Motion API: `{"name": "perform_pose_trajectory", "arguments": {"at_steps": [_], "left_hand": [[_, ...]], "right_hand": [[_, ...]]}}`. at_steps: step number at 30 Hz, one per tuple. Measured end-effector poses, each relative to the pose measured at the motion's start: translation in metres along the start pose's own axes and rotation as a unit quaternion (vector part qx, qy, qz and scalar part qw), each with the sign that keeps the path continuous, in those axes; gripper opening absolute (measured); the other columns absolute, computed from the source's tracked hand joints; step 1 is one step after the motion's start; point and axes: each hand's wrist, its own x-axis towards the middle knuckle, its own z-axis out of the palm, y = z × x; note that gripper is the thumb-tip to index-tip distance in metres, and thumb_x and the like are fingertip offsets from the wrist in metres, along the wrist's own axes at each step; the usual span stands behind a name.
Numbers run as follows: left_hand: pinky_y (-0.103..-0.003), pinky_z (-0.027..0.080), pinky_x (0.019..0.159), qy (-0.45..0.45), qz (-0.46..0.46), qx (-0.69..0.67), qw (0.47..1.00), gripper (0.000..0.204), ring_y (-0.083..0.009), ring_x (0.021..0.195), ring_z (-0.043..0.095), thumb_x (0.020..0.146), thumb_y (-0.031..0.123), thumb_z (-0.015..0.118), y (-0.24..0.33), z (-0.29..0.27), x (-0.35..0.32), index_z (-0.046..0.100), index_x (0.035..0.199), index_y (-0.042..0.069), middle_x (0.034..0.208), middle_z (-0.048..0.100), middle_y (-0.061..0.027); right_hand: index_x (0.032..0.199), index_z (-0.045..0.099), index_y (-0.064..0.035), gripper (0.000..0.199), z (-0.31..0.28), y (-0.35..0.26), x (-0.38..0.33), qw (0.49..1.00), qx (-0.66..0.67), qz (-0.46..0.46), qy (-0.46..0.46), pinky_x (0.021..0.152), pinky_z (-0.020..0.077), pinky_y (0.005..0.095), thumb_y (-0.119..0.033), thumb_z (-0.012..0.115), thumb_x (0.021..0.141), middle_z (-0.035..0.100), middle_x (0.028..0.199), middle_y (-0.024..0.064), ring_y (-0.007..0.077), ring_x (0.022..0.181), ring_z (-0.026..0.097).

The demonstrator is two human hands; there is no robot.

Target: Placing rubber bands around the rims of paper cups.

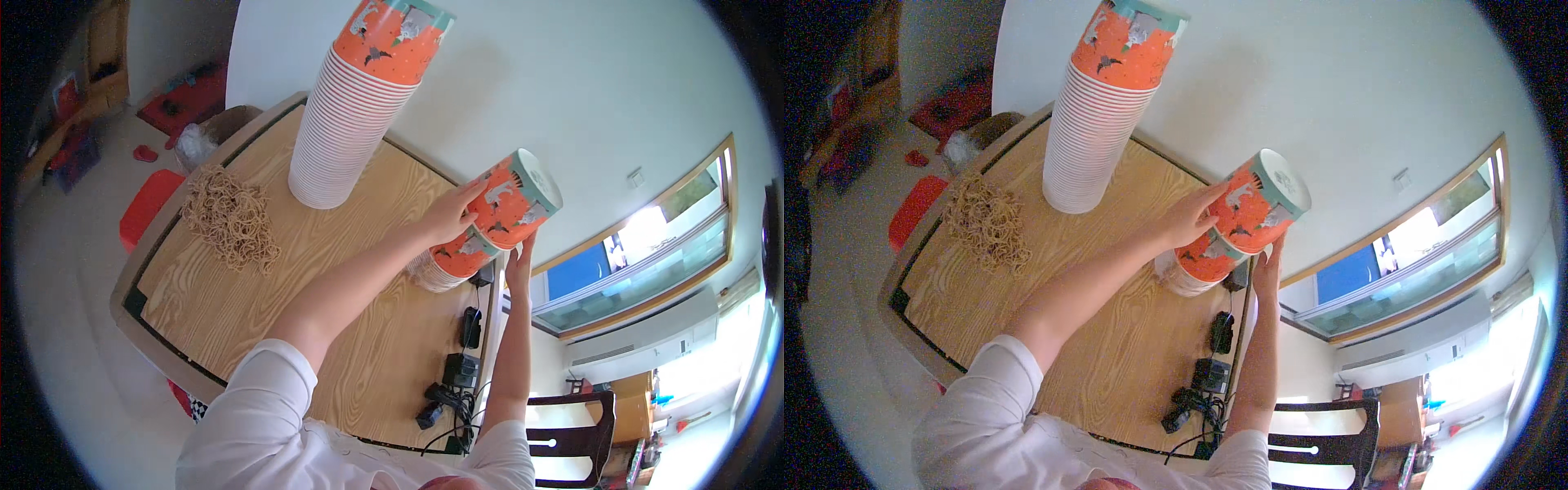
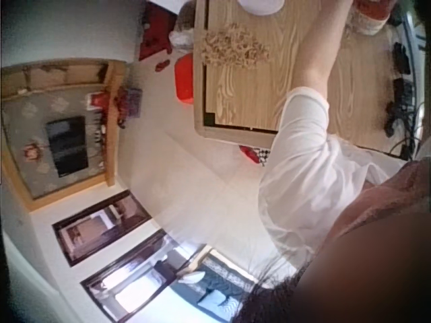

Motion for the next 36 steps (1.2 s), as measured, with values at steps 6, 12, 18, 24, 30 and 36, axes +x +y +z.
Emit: {"name": "perform_pose_trajectory", "arguments": {"at_steps": [6,12,18,24,30,36], "left_hand": [[-0.034,0.045,0.083,-0.031,-0.084,-0.056,0.994,0.06,-0.0264,0.094,0.055,0.079,0.004,0.055,-0.015,0.008,-0.045,0.031,0.134,0.006,0.128,0.042,-0.0177],[-0.035,0.043,0.086,-0.002,-0.053,-0.009,0.999,0.06,-0.0298,0.101,0.052,0.079,0.003,0.053,-0.036,0.013,-0.076,0.031,0.135,0.008,0.124,0.046,-0.0161],[-0.037,0.038,0.096,-0.07,-0.117,-0.039,0.99,0.06,-0.033,0.113,0.046,0.079,0.0,0.049,-0.033,0.011,-0.083,0.029,0.135,0.009,0.127,0.045,-0.0179],[-0.039,0.037,0.096,-0.076,-0.118,-0.012,0.99,0.059,-0.0343,0.114,0.045,0.078,-0.001,0.048,-0.039,0.003,-0.099,0.032,0.133,0.008,0.125,0.045,-0.0186],[-0.042,0.037,0.093,0.002,-0.089,0.113,0.99,0.049,-0.0338,0.109,0.046,0.076,0.0,0.05,-0.015,-0.059,-0.079,0.043,0.124,0.007,0.116,0.049,-0.0183],[-0.042,0.034,0.096,0.117,0.01,0.312,0.943,0.043,-0.0327,0.112,0.042,0.073,0.001,0.054,0.026,-0.174,-0.014,0.051,0.116,0.006,0.116,0.048,-0.017]], "right_hand": [[0.142,0.004,-0.011,0.076,0.011,0.001,-0.026,0.998,0.015,0.015,-0.053,0.102,0.0274,0.037,0.01,0.042,0.08,0.028,0.14,0.0176,0.0271,0.128,0.031],[0.141,0.008,-0.0084,0.077,0.015,-0.004,-0.06,0.994,0.035,0.038,-0.101,0.101,0.03,0.0383,0.007,0.048,0.077,0.032,0.137,0.0215,0.0333,0.126,0.034],[0.141,0.012,-0.0096,0.076,0.004,-0.009,-0.083,0.989,-0.052,-0.021,-0.139,0.099,0.0328,0.0379,0.003,0.052,0.077,0.035,0.135,0.0196,0.034,0.122,0.037],[0.137,0.025,-0.0086,0.069,0.0,-0.027,-0.076,0.985,-0.035,0.008,-0.168,0.1,0.0322,0.0371,0.008,0.047,0.074,0.04,0.131,0.0179,0.033,0.119,0.041],[0.117,0.05,-0.0036,0.048,-0.059,-0.026,-0.017,0.992,-0.124,-0.015,-0.035,0.095,0.0379,0.0379,0.009,0.043,0.071,0.052,0.115,0.0162,0.0297,0.11,0.049],[0.117,0.05,-0.0079,0.041,-0.05,-0.181,0.112,0.981,-0.074,-0.179,0.002,0.093,0.0393,0.037,-0.001,0.055,0.076,0.052,0.114,0.013,0.0282,0.109,0.049]]}}
